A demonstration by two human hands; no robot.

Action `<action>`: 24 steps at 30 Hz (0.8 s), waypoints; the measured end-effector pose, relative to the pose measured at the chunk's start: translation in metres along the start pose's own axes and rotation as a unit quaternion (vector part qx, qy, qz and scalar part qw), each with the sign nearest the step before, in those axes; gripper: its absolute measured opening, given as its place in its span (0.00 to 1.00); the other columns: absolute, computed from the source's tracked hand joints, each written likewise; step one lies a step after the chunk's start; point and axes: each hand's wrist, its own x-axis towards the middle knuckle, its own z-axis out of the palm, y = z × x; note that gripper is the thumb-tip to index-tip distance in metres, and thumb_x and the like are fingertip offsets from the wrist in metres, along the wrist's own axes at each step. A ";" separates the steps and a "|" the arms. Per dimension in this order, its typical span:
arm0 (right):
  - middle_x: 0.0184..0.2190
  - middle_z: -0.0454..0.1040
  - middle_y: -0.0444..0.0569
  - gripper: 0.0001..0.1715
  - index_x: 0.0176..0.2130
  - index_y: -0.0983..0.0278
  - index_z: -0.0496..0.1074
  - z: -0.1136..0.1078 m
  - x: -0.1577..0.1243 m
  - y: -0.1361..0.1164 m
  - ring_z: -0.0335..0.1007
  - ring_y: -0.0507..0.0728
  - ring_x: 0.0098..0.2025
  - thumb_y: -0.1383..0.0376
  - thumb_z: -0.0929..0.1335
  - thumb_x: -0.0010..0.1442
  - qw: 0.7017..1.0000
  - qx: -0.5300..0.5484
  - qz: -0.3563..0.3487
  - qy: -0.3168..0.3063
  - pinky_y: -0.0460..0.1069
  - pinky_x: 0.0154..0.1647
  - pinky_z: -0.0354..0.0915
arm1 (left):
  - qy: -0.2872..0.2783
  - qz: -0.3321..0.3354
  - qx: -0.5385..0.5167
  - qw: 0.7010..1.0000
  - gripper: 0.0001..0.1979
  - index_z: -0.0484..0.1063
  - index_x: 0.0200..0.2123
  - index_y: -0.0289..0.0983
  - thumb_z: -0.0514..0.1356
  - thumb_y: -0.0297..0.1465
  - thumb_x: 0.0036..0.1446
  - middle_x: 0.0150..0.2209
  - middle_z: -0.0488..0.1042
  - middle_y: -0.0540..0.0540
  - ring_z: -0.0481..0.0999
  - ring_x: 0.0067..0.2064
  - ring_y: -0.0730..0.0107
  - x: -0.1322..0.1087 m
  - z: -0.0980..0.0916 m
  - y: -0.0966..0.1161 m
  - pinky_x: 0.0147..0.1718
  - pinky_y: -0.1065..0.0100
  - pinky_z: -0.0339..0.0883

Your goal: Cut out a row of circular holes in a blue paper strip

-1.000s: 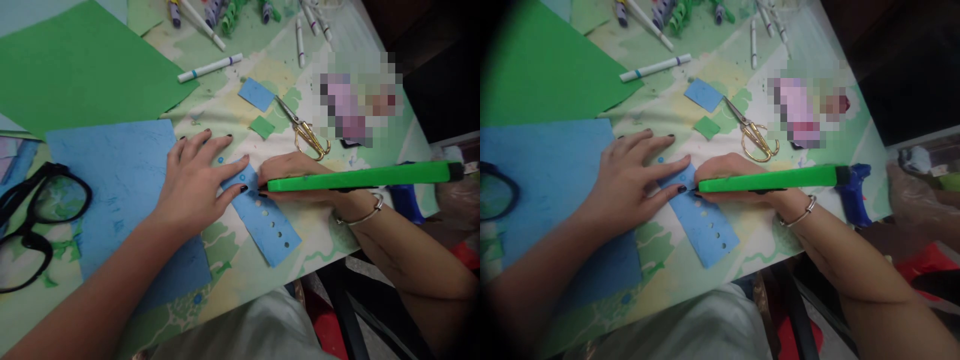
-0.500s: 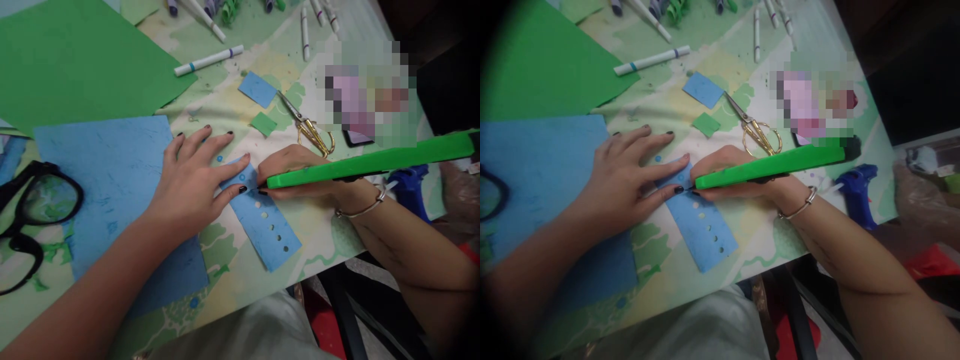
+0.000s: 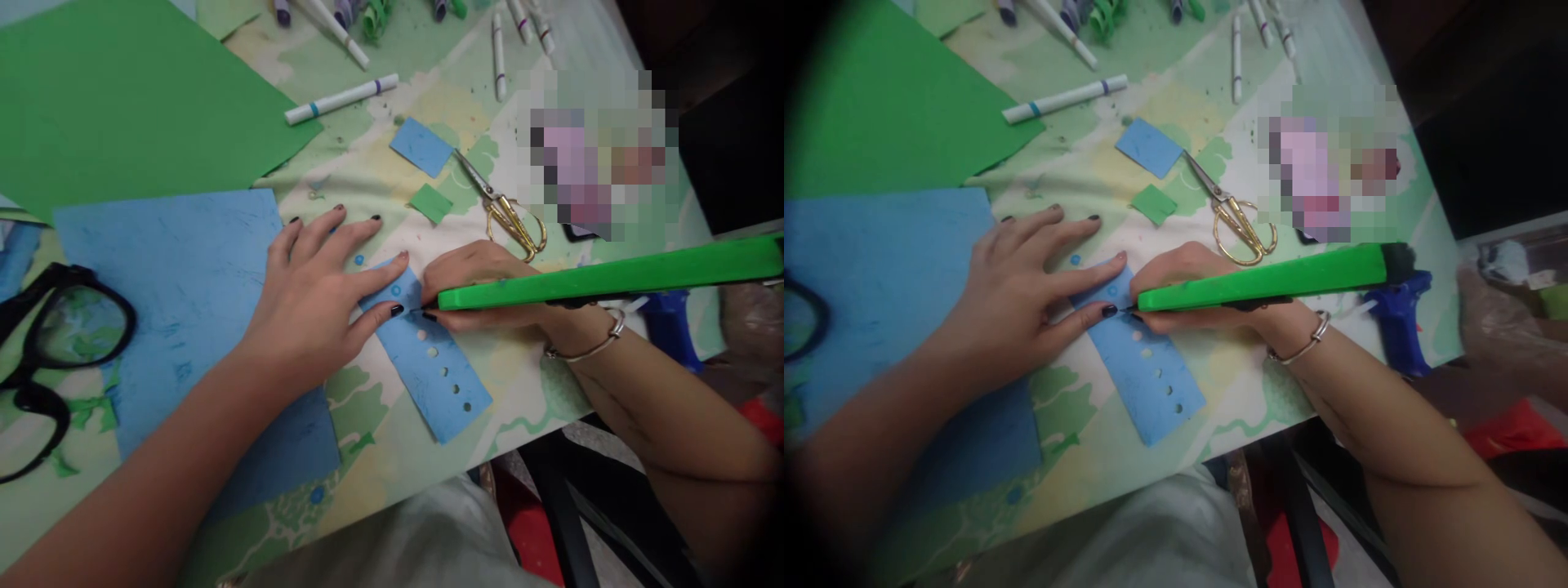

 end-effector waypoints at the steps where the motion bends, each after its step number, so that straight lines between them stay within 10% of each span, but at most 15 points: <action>1: 0.30 0.75 0.43 0.05 0.31 0.61 0.73 0.000 0.000 0.000 0.69 0.51 0.32 0.63 0.69 0.59 1.000 0.011 -0.016 -0.019 0.46 0.36 0.68 | 0.000 0.001 0.004 1.000 0.21 0.68 0.56 0.54 0.55 0.43 0.59 0.64 0.62 0.47 0.53 0.67 0.43 0.000 0.000 0.000 0.60 0.39 0.46; 24: 0.26 0.72 0.47 0.05 0.30 0.66 0.72 0.013 -0.002 -0.015 0.68 0.52 0.30 0.71 0.66 0.55 0.997 0.005 -0.033 0.067 0.48 0.34 0.65 | -0.010 -0.004 0.024 1.000 0.21 0.69 0.56 0.51 0.54 0.43 0.61 0.65 0.61 0.43 0.53 0.67 0.42 -0.001 -0.004 0.004 0.60 0.38 0.47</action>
